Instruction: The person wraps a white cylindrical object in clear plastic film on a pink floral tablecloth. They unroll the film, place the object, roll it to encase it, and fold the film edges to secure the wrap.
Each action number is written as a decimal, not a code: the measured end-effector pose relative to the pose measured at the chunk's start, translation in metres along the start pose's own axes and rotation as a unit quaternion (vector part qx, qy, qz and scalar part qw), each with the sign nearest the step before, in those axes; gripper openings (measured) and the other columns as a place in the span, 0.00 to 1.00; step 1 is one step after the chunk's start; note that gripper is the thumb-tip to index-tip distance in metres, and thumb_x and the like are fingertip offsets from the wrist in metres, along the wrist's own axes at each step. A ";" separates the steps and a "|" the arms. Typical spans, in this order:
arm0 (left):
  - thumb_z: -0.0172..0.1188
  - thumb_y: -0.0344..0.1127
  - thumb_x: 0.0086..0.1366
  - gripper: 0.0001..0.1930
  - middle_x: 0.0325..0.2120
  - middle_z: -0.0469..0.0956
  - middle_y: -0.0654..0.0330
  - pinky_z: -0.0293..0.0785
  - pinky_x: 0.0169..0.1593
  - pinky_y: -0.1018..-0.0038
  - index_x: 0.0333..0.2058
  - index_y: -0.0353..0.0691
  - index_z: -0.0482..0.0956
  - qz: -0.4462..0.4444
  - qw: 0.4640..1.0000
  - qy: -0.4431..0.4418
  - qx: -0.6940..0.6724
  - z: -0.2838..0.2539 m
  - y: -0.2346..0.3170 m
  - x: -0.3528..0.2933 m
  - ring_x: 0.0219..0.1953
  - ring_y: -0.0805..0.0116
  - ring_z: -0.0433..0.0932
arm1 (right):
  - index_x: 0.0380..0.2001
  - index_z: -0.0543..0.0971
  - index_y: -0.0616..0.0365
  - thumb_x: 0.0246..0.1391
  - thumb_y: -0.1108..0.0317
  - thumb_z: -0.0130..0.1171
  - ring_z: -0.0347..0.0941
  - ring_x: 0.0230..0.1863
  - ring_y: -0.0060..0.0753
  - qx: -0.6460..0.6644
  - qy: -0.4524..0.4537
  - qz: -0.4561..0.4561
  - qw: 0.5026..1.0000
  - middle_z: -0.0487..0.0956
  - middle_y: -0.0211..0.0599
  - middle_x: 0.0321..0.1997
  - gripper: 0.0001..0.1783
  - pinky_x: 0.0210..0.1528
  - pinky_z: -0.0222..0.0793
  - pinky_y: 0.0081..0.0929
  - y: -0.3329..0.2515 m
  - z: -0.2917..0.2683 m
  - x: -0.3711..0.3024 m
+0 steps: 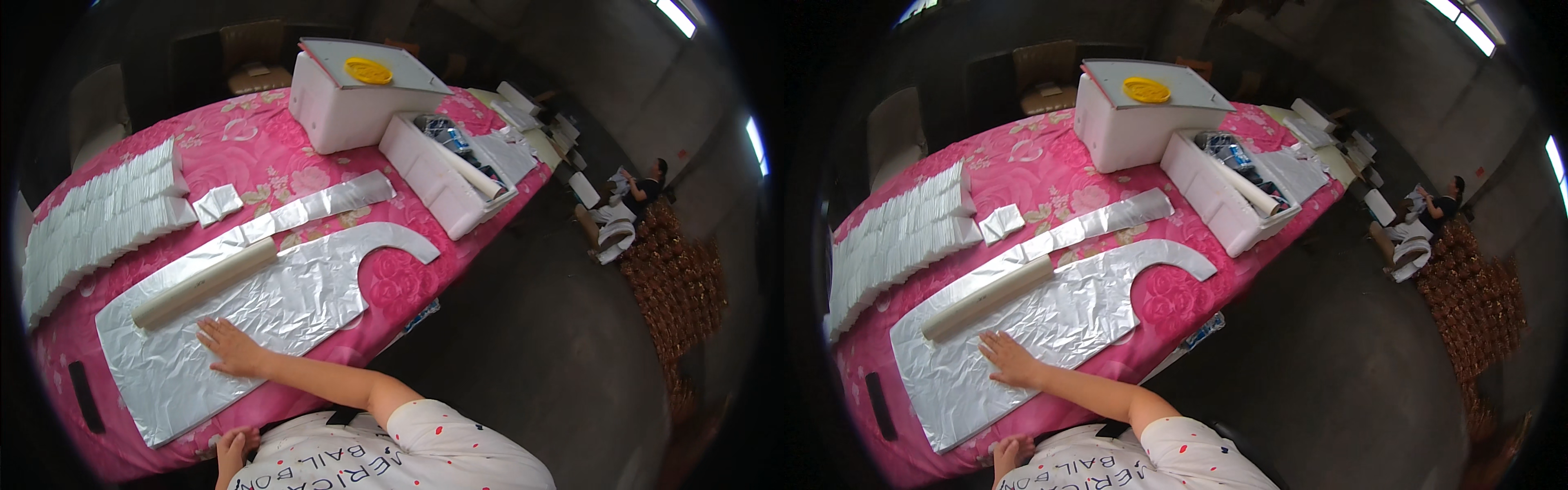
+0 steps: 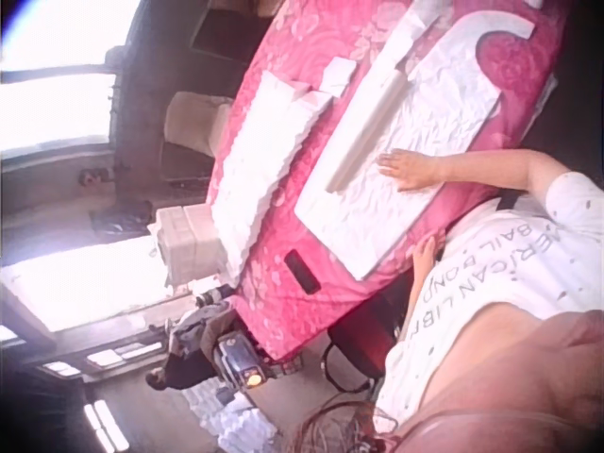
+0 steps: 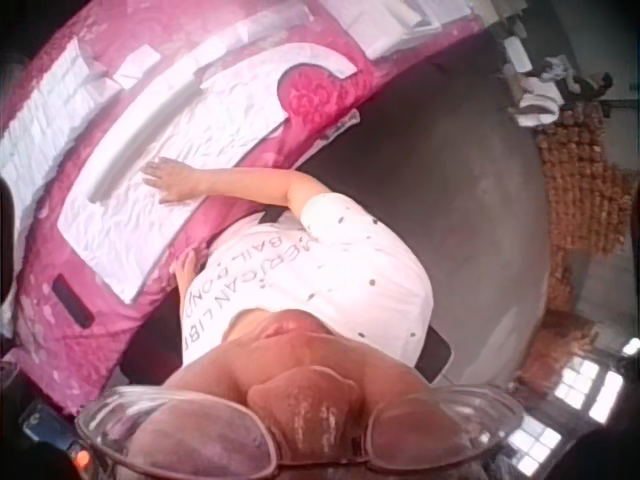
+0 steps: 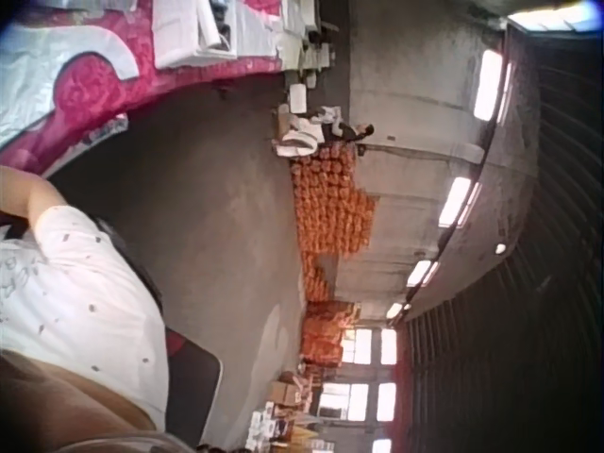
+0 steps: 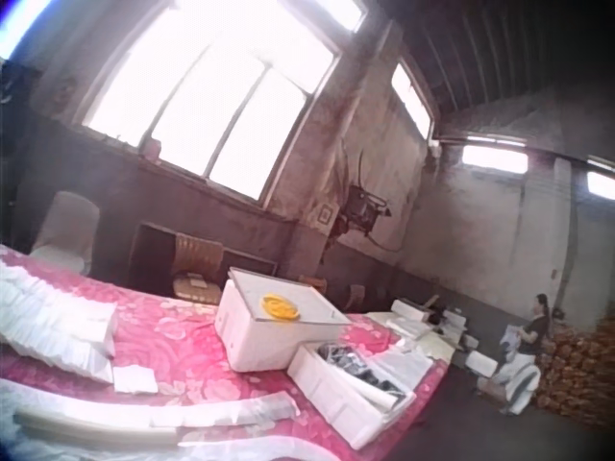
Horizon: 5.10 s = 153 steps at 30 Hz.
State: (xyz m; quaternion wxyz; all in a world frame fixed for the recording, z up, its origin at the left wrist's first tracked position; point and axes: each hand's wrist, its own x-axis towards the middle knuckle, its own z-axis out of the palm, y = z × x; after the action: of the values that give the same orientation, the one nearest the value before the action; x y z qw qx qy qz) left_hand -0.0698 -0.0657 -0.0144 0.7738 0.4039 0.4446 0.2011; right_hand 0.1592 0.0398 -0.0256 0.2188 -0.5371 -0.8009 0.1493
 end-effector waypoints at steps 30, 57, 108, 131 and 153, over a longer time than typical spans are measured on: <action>0.61 0.29 0.49 0.09 0.25 0.77 0.50 0.71 0.32 0.64 0.31 0.37 0.76 0.285 0.778 0.122 0.546 0.042 0.080 -0.007 0.28 0.50 0.76 | 0.24 0.74 0.53 0.40 0.71 0.55 0.70 0.33 0.36 0.045 0.021 -0.172 0.984 0.73 0.34 0.24 0.04 0.59 0.56 0.44 -0.044 -0.062 -0.067; 0.62 0.28 0.48 0.21 0.50 0.69 0.47 0.69 0.50 0.64 0.44 0.33 0.73 0.283 0.764 0.132 0.564 0.042 0.099 0.031 0.49 0.50 0.71 | 0.39 0.77 0.61 0.41 0.58 0.64 0.68 0.46 0.49 0.119 0.131 0.070 0.982 0.75 0.46 0.41 0.23 0.51 0.62 0.38 0.161 -0.150 0.084; 0.58 0.42 0.59 0.29 0.49 0.68 0.46 0.67 0.51 0.67 0.54 0.32 0.62 0.117 0.989 -0.082 0.019 0.146 0.121 0.123 0.47 0.62 0.71 | 0.33 0.75 0.59 0.46 0.75 0.57 0.74 0.30 0.34 0.179 0.172 0.147 0.957 0.77 0.37 0.33 0.08 0.32 0.70 0.28 0.008 -0.140 -0.096; 0.57 0.28 0.56 0.22 0.51 0.69 0.52 0.62 0.57 0.65 0.51 0.39 0.68 0.390 0.764 0.173 0.484 0.041 0.136 0.110 0.54 0.55 0.67 | 0.30 0.72 0.64 0.44 0.44 0.60 0.75 0.25 0.50 0.118 -0.069 0.397 0.908 0.77 0.51 0.22 0.29 0.30 0.70 0.40 -0.035 -0.105 -0.149; 0.39 0.35 0.61 0.28 0.61 0.52 0.45 0.39 0.66 0.62 0.59 0.26 0.54 0.326 0.655 0.089 0.676 0.112 0.085 0.160 0.65 0.53 0.47 | 0.36 0.74 0.64 0.57 0.55 0.50 0.75 0.33 0.32 0.785 0.194 0.343 0.479 0.78 0.43 0.36 0.20 0.38 0.72 0.32 0.167 -0.090 0.061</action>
State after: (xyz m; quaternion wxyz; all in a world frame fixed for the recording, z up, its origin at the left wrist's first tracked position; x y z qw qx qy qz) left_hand 0.1134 0.0417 0.0014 0.1286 0.9145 0.3647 0.1191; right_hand 0.3182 0.1604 -0.0156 0.6303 -0.3887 -0.0396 0.6709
